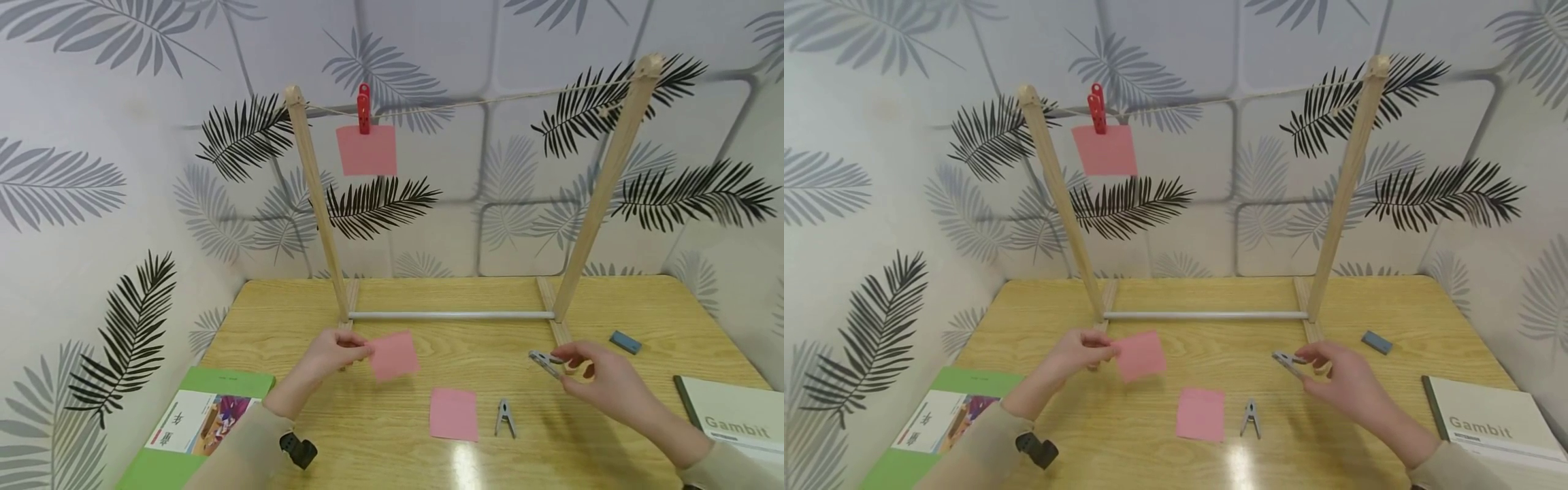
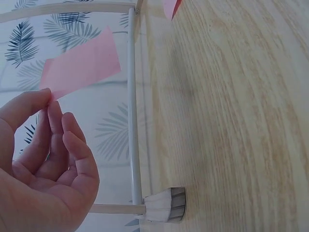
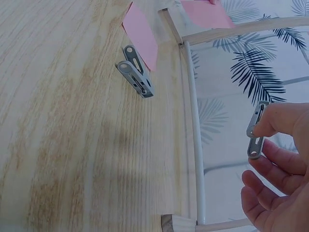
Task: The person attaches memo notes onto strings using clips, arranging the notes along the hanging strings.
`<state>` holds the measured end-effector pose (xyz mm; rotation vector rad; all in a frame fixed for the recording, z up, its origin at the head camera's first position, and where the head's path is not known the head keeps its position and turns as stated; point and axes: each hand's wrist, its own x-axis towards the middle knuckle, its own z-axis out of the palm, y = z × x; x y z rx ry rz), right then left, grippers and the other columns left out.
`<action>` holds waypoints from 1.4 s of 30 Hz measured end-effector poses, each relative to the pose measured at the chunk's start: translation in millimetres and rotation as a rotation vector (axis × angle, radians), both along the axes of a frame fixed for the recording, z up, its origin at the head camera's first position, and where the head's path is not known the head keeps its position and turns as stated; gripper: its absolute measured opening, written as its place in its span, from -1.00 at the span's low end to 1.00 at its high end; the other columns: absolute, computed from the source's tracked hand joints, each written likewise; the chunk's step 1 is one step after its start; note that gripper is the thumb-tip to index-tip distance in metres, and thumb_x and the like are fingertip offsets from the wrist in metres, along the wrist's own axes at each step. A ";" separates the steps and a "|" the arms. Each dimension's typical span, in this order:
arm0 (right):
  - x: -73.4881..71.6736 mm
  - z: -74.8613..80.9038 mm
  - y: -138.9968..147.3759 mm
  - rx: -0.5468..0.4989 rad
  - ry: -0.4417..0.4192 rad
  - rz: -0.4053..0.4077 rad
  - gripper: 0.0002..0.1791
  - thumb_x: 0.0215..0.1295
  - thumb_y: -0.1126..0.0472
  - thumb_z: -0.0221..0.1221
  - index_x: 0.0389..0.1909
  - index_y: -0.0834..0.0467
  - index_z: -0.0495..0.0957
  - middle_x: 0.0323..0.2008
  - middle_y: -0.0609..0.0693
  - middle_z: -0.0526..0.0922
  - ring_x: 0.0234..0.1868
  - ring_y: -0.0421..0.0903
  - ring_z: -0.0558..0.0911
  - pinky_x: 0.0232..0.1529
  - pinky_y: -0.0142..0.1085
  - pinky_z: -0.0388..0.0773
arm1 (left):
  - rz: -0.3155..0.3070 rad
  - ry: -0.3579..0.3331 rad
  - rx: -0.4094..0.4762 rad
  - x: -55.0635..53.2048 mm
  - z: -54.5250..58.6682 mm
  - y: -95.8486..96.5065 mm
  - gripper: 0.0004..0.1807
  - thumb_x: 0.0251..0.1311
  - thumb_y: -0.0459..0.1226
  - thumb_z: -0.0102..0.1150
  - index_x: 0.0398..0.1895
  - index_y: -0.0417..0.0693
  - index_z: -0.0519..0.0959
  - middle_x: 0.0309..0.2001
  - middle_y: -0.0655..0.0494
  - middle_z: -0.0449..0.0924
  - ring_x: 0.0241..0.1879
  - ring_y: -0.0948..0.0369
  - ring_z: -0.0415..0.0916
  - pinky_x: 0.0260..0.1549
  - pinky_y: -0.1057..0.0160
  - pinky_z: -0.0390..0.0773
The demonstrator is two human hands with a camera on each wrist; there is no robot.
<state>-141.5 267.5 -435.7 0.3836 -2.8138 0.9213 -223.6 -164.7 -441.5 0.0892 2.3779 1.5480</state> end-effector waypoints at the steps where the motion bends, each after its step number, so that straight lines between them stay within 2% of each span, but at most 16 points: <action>1: -0.4 0.8 0.3 0.001 0.000 -0.001 -0.65 0.03 0.37 0.41 -0.10 0.19 0.65 -0.20 0.00 0.71 -0.31 -0.38 0.51 -0.40 -0.38 0.52 | 0.002 0.003 -0.002 -0.2 0.7 0.0 -0.80 0.20 -0.24 0.35 -0.22 -0.20 0.71 -0.34 0.11 0.65 -0.43 0.22 0.43 -0.38 0.21 0.50; 10: -4.6 7.3 3.1 -0.008 0.017 0.000 -0.65 0.07 0.35 0.41 -0.08 0.19 0.66 -0.20 0.01 0.70 -0.26 -0.39 0.51 -0.36 -0.35 0.55 | -0.003 0.031 -0.023 -3.4 8.2 0.5 -0.76 0.23 -0.22 0.34 -0.18 -0.22 0.69 -0.26 0.07 0.67 -0.35 0.19 0.49 -0.39 0.23 0.49; 15: -10.4 14.0 4.4 0.002 0.009 0.013 -0.65 0.13 0.31 0.39 -0.03 0.17 0.64 -0.15 0.04 0.72 -0.22 -0.20 0.60 -0.30 -0.32 0.59 | -0.006 0.031 -0.012 -8.0 11.4 2.7 -0.76 0.23 -0.22 0.34 -0.18 -0.23 0.68 -0.27 0.07 0.69 -0.31 0.18 0.54 -0.32 0.20 0.55; 19: -13.4 18.2 4.1 0.008 0.011 0.022 -0.66 0.16 0.29 0.38 -0.02 0.16 0.63 -0.13 0.05 0.72 -0.20 -0.13 0.64 -0.27 -0.34 0.59 | -0.011 0.035 -0.001 -10.6 12.4 3.8 -0.76 0.22 -0.21 0.34 -0.18 -0.23 0.68 -0.30 0.10 0.69 -0.29 0.20 0.56 -0.29 0.20 0.57; 26: -15.3 22.5 3.5 0.018 0.014 0.013 -0.65 0.14 0.29 0.38 -0.03 0.16 0.63 -0.15 0.05 0.72 -0.21 -0.10 0.63 -0.29 -0.35 0.59 | -0.030 0.038 0.012 -8.4 15.3 6.5 -0.74 0.24 -0.21 0.32 -0.15 -0.25 0.68 -0.28 0.11 0.71 -0.28 0.27 0.59 -0.27 0.22 0.58; 30: -15.4 25.3 3.8 0.010 0.018 -0.003 -0.65 0.15 0.31 0.36 -0.01 0.17 0.63 -0.14 0.06 0.72 -0.21 -0.13 0.61 -0.26 -0.33 0.61 | -0.022 0.040 0.019 -6.7 17.1 8.8 -0.74 0.23 -0.22 0.33 -0.15 -0.26 0.68 -0.28 0.10 0.71 -0.28 0.28 0.60 -0.32 0.27 0.56; 34: -15.7 29.9 4.4 0.004 0.027 -0.008 -0.65 0.15 0.32 0.35 -0.01 0.19 0.63 -0.12 0.09 0.71 -0.21 -0.11 0.61 -0.27 -0.38 0.59 | -0.008 0.040 0.026 -6.5 19.1 9.6 -0.74 0.23 -0.23 0.33 -0.15 -0.26 0.67 -0.26 0.09 0.71 -0.29 0.30 0.57 -0.33 0.29 0.54; 42: -16.8 37.8 8.9 -0.015 0.077 0.000 -0.67 0.14 0.36 0.34 -0.04 0.20 0.64 -0.13 0.09 0.71 -0.20 -0.48 0.49 -0.27 -0.43 0.56 | -0.002 0.044 0.028 -8.2 22.8 11.5 -0.74 0.23 -0.24 0.32 -0.14 -0.26 0.67 -0.24 0.06 0.71 -0.27 0.26 0.57 -0.34 0.31 0.52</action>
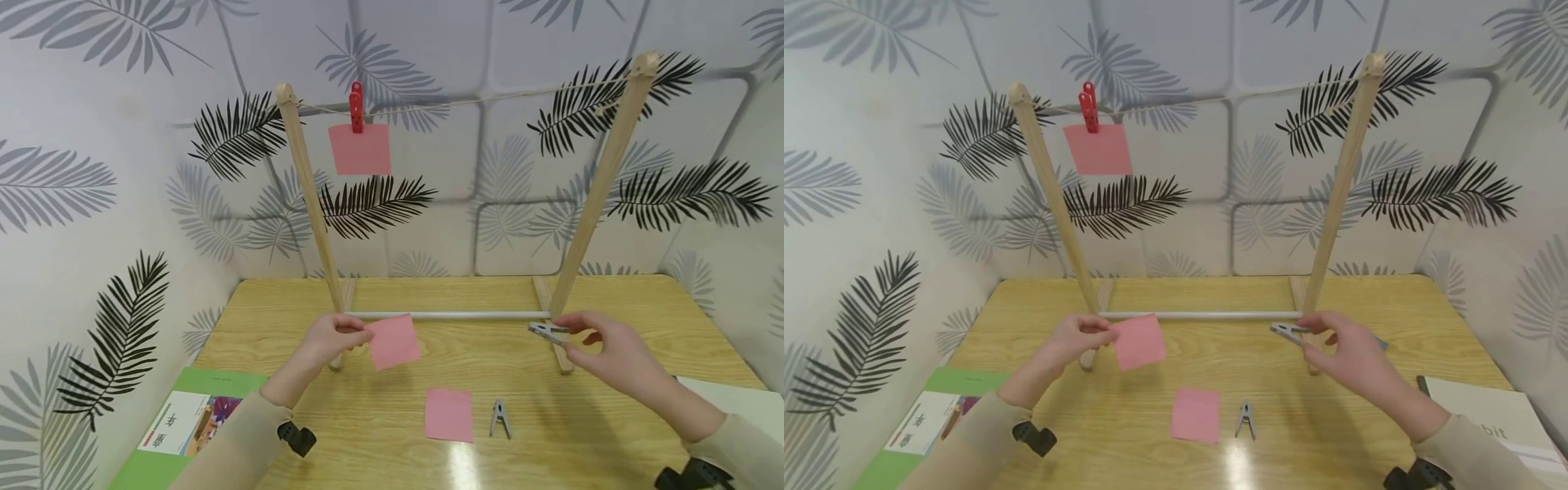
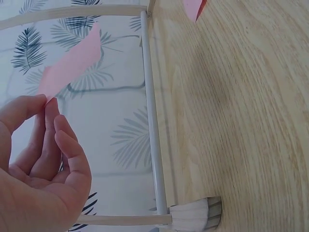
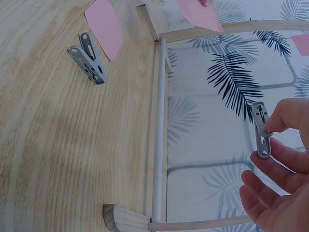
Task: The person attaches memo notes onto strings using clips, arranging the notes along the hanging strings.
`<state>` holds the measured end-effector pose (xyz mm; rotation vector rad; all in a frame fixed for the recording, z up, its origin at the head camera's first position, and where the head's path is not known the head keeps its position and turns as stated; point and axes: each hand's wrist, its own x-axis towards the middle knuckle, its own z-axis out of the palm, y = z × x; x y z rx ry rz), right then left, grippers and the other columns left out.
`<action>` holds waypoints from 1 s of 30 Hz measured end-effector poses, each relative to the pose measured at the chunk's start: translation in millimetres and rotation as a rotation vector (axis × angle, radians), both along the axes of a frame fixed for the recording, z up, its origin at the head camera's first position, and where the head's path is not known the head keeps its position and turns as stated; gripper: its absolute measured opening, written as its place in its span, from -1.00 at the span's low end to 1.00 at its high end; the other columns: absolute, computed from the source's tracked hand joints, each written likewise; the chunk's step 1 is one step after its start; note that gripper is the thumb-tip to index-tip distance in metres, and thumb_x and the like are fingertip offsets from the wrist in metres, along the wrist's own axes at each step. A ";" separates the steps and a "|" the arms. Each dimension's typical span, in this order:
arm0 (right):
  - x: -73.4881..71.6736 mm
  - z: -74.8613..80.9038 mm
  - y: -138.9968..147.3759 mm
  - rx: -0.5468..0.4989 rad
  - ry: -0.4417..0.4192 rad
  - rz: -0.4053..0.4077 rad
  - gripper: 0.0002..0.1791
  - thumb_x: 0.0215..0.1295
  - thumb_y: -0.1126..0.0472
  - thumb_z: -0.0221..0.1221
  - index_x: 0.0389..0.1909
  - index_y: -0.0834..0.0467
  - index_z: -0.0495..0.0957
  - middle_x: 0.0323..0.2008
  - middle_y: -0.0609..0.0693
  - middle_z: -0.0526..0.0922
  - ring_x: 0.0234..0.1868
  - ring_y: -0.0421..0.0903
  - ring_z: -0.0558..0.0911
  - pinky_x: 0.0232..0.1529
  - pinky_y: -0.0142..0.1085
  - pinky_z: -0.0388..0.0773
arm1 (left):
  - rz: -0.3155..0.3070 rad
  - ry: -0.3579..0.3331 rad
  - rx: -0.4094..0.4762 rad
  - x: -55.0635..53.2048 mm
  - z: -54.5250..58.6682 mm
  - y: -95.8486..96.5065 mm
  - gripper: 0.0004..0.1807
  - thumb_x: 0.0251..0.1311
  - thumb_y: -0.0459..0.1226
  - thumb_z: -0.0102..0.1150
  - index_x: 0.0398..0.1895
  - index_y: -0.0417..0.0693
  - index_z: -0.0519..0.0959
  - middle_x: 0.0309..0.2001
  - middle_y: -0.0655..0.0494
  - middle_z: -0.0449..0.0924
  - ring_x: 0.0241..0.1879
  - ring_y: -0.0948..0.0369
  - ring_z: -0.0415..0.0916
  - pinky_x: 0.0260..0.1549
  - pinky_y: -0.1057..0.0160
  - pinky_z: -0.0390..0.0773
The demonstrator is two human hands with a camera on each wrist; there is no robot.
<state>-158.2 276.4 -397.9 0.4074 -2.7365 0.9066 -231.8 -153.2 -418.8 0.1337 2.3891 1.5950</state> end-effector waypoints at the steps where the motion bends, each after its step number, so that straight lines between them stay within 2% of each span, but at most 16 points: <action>1: -0.1 0.9 0.4 0.000 0.010 -0.002 -0.67 0.14 0.36 0.34 -0.04 0.20 0.64 -0.14 0.09 0.71 -0.20 -0.49 0.48 -0.28 -0.44 0.56 | 0.000 0.001 -0.001 -0.5 0.2 0.1 -0.75 0.23 -0.24 0.32 -0.14 -0.26 0.67 -0.25 0.07 0.72 -0.28 0.26 0.57 -0.33 0.31 0.53; 8: -0.3 8.2 0.3 0.016 0.032 -0.010 -0.69 0.15 0.37 0.31 -0.05 0.19 0.65 -0.14 0.09 0.71 -0.20 -0.24 0.58 -0.28 -0.45 0.55 | 0.013 0.023 -0.003 -6.2 4.3 3.0 -0.77 0.22 -0.23 0.33 -0.18 -0.24 0.69 -0.27 0.09 0.72 -0.28 0.25 0.56 -0.29 0.31 0.54; 19: -1.3 20.8 2.3 -0.002 0.122 -0.005 -0.67 0.16 0.42 0.31 -0.02 0.22 0.64 -0.15 0.11 0.69 -0.18 -0.65 0.38 -0.29 -0.56 0.50 | 0.022 0.031 -0.017 -5.8 12.0 8.1 -0.75 0.23 -0.22 0.33 -0.13 -0.21 0.70 -0.17 0.02 0.72 -0.22 0.25 0.59 -0.22 0.27 0.57; 24: -4.4 24.7 2.1 -0.012 0.141 0.006 -0.66 0.16 0.42 0.31 -0.01 0.23 0.63 -0.12 0.16 0.69 -0.16 -0.65 0.39 -0.28 -0.59 0.49 | 0.031 0.026 -0.008 -6.1 13.8 7.9 -0.74 0.23 -0.23 0.32 -0.10 -0.21 0.69 -0.17 0.02 0.73 -0.23 0.26 0.58 -0.25 0.31 0.55; 30: -5.1 29.7 -2.2 -0.031 0.143 0.004 -0.65 0.18 0.41 0.28 0.02 0.24 0.62 -0.12 0.16 0.68 -0.17 -0.64 0.40 -0.24 -0.65 0.48 | 0.039 0.027 0.002 -6.3 20.8 11.1 -0.72 0.23 -0.21 0.33 -0.09 -0.20 0.68 -0.16 0.01 0.72 -0.19 0.23 0.58 -0.18 0.25 0.56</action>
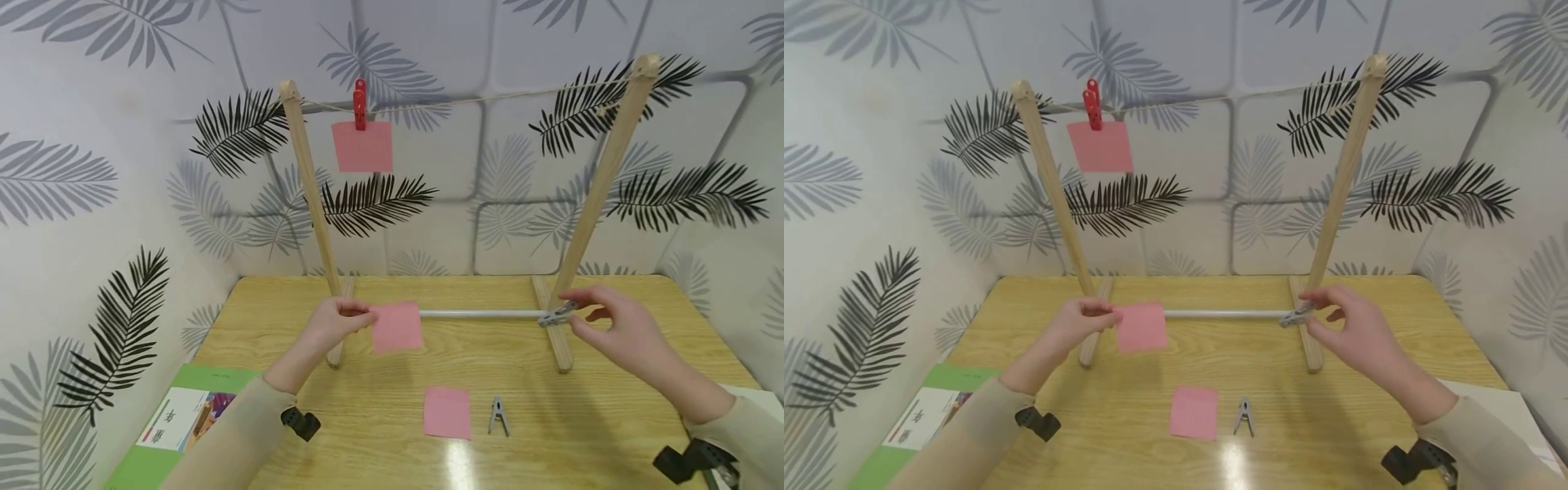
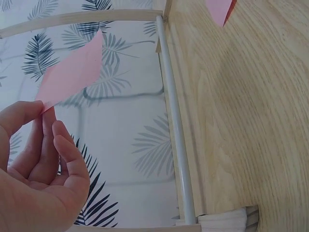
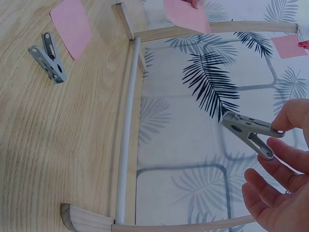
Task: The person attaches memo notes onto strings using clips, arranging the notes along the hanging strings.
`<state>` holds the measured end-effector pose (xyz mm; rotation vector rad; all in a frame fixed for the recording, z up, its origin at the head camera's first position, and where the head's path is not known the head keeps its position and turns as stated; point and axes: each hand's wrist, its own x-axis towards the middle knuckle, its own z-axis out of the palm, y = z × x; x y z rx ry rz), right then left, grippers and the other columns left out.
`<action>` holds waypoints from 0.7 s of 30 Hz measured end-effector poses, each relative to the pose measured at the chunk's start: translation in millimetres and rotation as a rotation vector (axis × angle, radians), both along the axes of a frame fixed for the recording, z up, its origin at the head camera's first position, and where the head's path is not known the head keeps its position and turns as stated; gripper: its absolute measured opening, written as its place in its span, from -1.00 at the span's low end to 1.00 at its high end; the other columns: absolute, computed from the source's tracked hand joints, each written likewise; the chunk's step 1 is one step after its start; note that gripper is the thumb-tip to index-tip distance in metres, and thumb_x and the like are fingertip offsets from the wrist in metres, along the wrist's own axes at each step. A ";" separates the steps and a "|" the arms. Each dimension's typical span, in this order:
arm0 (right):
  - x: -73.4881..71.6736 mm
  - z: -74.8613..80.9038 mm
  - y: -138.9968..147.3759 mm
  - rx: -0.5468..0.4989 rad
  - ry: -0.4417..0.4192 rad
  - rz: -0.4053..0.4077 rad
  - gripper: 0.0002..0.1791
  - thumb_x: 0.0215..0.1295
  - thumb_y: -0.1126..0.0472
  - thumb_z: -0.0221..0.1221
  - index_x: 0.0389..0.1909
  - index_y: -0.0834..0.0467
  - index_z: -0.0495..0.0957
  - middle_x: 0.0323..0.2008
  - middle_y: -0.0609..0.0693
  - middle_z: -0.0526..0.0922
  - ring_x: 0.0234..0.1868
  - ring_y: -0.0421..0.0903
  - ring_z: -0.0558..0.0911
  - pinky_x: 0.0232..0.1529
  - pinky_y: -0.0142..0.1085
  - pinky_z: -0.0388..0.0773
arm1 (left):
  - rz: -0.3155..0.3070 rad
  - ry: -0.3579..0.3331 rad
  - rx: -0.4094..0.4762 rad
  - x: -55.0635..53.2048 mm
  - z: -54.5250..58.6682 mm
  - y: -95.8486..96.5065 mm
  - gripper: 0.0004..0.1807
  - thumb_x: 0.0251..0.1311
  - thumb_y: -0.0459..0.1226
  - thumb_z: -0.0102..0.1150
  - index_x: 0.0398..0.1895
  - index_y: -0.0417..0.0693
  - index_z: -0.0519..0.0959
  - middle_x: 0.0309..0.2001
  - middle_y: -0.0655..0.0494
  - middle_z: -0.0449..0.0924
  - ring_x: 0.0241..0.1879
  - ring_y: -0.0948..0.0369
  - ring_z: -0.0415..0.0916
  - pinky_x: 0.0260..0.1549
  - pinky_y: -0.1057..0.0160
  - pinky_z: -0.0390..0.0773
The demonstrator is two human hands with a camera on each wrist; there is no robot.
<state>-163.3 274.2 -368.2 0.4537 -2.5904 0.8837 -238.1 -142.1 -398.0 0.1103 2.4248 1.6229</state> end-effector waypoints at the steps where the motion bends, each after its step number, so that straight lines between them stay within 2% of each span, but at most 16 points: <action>1: -0.2 0.6 -0.7 -0.004 0.001 0.002 -0.65 0.19 0.42 0.28 0.03 0.24 0.62 -0.11 0.15 0.68 -0.16 -0.65 0.39 -0.23 -0.66 0.47 | -0.002 0.007 0.000 -0.2 1.1 0.5 -0.72 0.23 -0.20 0.33 -0.09 -0.19 0.69 -0.16 0.02 0.72 -0.20 0.23 0.58 -0.17 0.24 0.56; 9: -3.5 5.5 -5.1 -0.018 0.029 0.016 -0.62 0.17 0.42 0.32 0.04 0.23 0.61 -0.10 0.12 0.67 -0.16 -0.64 0.40 -0.22 -0.70 0.44 | -0.025 0.032 0.046 -3.2 8.1 5.4 -0.77 0.22 -0.24 0.33 -0.14 -0.20 0.70 -0.27 0.16 0.73 -0.21 0.21 0.61 -0.17 0.27 0.55; 16: -5.3 9.9 -8.7 -0.022 0.032 0.020 -0.61 0.18 0.39 0.33 0.06 0.25 0.59 -0.09 0.14 0.67 -0.16 -0.61 0.40 -0.22 -0.69 0.46 | -0.027 0.045 0.067 -3.9 14.3 10.3 -0.77 0.24 -0.27 0.31 -0.11 -0.23 0.70 -0.15 0.05 0.73 -0.18 0.26 0.58 -0.07 0.19 0.58; 21: -7.3 13.7 -10.3 -0.041 0.047 0.041 -0.59 0.15 0.42 0.34 0.06 0.27 0.58 -0.11 0.16 0.66 -0.18 -0.63 0.40 -0.25 -0.68 0.48 | -0.024 0.056 0.078 -6.3 16.3 12.3 -0.78 0.24 -0.29 0.31 -0.13 -0.25 0.70 -0.16 0.03 0.73 -0.12 0.22 0.58 -0.01 0.16 0.58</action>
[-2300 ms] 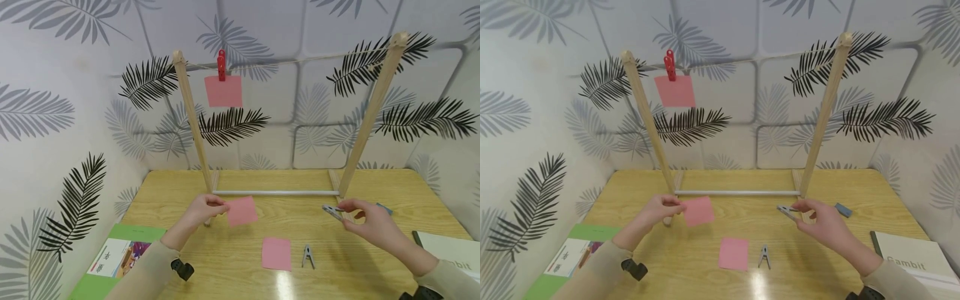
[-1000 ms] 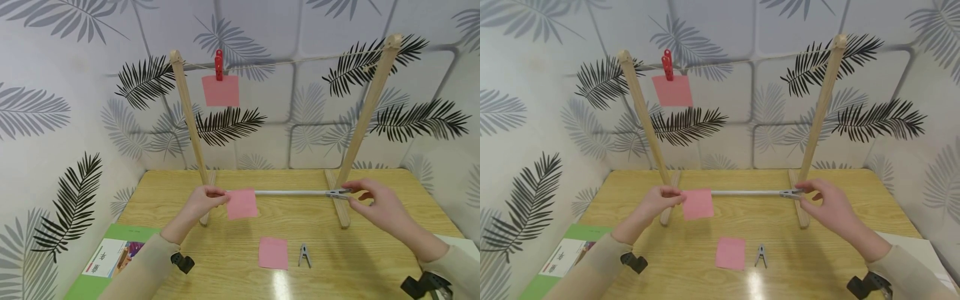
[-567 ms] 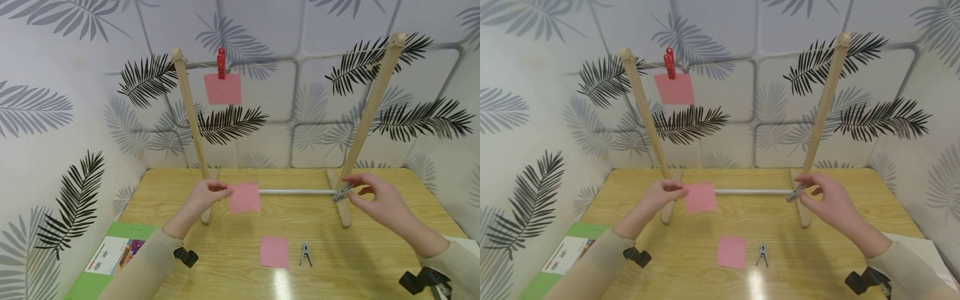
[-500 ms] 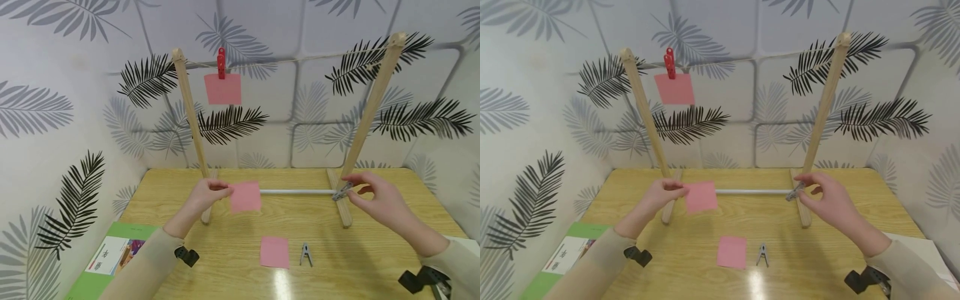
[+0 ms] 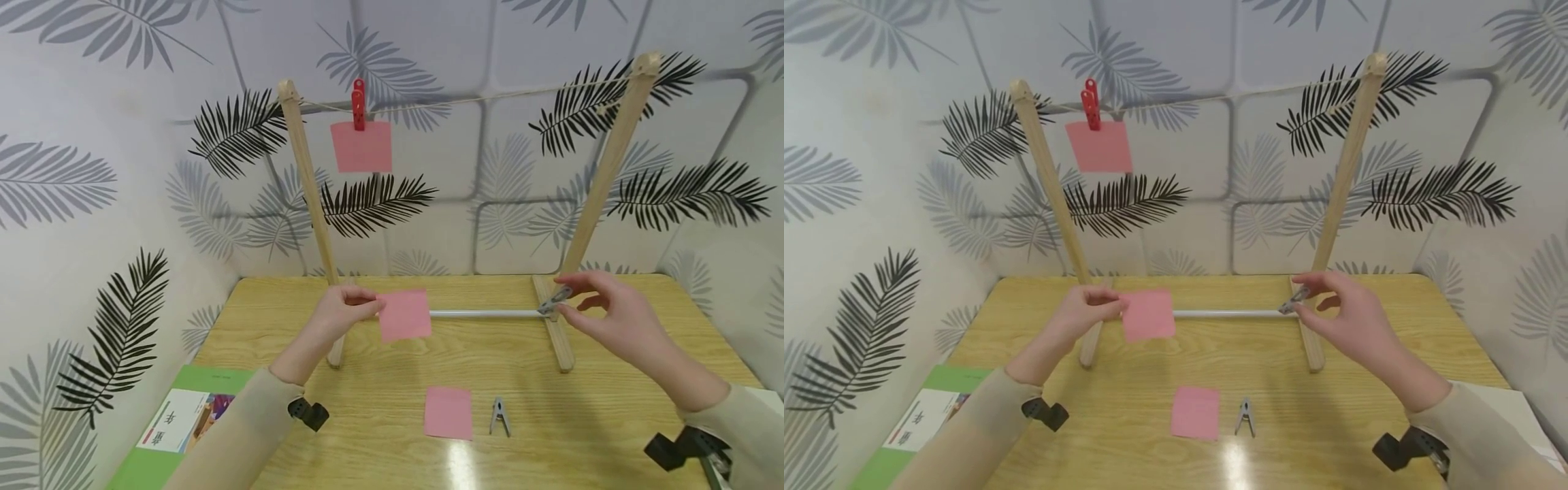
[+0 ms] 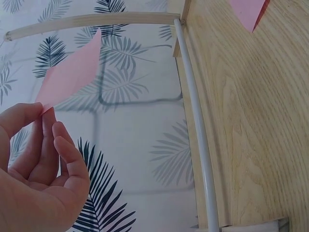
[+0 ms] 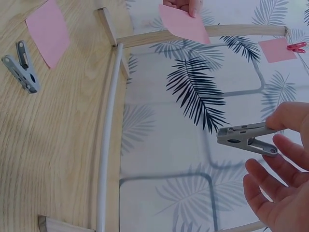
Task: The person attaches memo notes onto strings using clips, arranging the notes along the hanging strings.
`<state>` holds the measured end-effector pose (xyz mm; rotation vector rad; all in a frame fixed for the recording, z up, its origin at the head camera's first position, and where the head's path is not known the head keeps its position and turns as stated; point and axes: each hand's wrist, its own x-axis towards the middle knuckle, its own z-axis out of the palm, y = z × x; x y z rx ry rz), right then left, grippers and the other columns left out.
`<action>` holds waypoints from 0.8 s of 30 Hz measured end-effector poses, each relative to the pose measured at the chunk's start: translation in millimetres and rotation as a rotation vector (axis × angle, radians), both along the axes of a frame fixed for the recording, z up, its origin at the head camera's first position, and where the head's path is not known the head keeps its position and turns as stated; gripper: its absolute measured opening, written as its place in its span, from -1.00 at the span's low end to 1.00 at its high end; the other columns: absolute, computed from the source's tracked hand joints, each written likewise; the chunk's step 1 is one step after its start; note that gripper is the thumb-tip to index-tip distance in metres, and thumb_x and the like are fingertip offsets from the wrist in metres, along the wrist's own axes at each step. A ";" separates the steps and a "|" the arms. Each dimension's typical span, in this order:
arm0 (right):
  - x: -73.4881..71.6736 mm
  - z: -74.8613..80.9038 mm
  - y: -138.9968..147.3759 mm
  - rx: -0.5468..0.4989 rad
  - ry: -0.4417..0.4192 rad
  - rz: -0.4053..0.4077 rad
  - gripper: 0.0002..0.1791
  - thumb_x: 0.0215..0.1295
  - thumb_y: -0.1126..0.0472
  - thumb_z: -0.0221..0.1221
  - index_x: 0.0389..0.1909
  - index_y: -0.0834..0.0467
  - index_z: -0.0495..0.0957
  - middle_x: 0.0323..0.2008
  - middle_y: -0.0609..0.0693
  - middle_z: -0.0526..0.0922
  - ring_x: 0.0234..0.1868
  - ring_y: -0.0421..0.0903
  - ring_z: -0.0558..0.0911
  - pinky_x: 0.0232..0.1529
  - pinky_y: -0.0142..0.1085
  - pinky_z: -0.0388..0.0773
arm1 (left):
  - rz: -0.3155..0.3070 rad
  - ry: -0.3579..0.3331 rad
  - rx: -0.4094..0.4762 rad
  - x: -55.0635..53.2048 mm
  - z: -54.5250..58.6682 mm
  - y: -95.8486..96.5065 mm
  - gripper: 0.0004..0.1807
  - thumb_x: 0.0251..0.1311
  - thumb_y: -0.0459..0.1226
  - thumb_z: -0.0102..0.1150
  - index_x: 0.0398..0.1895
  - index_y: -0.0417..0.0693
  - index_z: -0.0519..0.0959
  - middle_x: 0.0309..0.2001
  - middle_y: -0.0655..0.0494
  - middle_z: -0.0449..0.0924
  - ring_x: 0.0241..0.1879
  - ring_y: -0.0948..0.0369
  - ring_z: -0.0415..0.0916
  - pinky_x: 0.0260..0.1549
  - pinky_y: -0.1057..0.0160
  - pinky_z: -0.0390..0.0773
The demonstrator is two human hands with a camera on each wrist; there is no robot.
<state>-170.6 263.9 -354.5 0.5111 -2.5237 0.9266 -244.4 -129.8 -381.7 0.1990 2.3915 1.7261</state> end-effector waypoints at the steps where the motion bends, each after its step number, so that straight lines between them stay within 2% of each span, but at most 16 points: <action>1: -0.3 0.9 -0.7 -0.004 0.002 0.004 -0.59 0.15 0.43 0.34 0.05 0.27 0.58 -0.11 0.15 0.66 -0.18 -0.64 0.40 -0.25 -0.67 0.49 | 0.000 0.002 0.001 -0.4 0.5 0.0 -0.78 0.23 -0.29 0.31 -0.13 -0.25 0.70 -0.17 0.04 0.73 -0.12 0.21 0.58 0.00 0.16 0.57; 5: -1.6 4.4 -3.6 -0.024 -0.003 0.011 -0.58 0.13 0.46 0.34 0.05 0.27 0.57 -0.11 0.13 0.66 -0.19 -0.61 0.43 -0.25 -0.67 0.50 | -0.006 0.017 -0.001 -1.0 3.4 -0.2 -0.78 0.24 -0.29 0.30 -0.13 -0.26 0.70 -0.19 0.06 0.72 -0.16 0.24 0.59 -0.04 0.17 0.59; 9: -3.6 7.7 -6.2 -0.045 -0.019 0.015 -0.59 0.15 0.46 0.33 0.05 0.28 0.55 -0.10 0.14 0.65 -0.22 -0.59 0.47 -0.25 -0.66 0.51 | -0.013 0.026 0.009 -1.3 6.8 -1.1 -0.77 0.24 -0.29 0.29 -0.14 -0.30 0.69 -0.23 0.06 0.72 -0.24 0.28 0.59 -0.17 0.25 0.62; 14: -5.9 13.1 -7.7 -0.072 -0.052 0.008 -0.63 0.19 0.44 0.31 0.03 0.27 0.54 -0.10 0.11 0.63 -0.23 -0.58 0.50 -0.23 -0.67 0.50 | -0.003 0.040 -0.009 -2.1 11.2 -1.3 -0.76 0.23 -0.28 0.30 -0.13 -0.28 0.70 -0.20 -0.01 0.72 -0.28 0.31 0.57 -0.28 0.33 0.58; 19: -7.7 19.6 -8.9 -0.109 -0.098 0.007 -0.63 0.25 0.40 0.28 0.08 0.26 0.51 -0.10 -0.10 0.57 -0.19 -0.56 0.51 -0.20 -0.69 0.47 | 0.003 0.036 -0.013 -2.2 15.1 0.5 -0.73 0.23 -0.26 0.31 -0.08 -0.26 0.69 -0.11 -0.07 0.70 -0.23 0.29 0.57 -0.26 0.33 0.57; 24: -9.6 27.1 -10.1 -0.147 -0.121 0.017 -0.62 0.29 0.37 0.26 0.12 0.27 0.49 -0.11 -0.36 0.51 -0.16 -0.56 0.51 -0.19 -0.69 0.49 | -0.003 0.040 -0.006 -0.9 18.2 3.8 -0.71 0.24 -0.24 0.32 -0.06 -0.24 0.69 -0.07 -0.06 0.68 -0.12 0.20 0.58 -0.14 0.27 0.59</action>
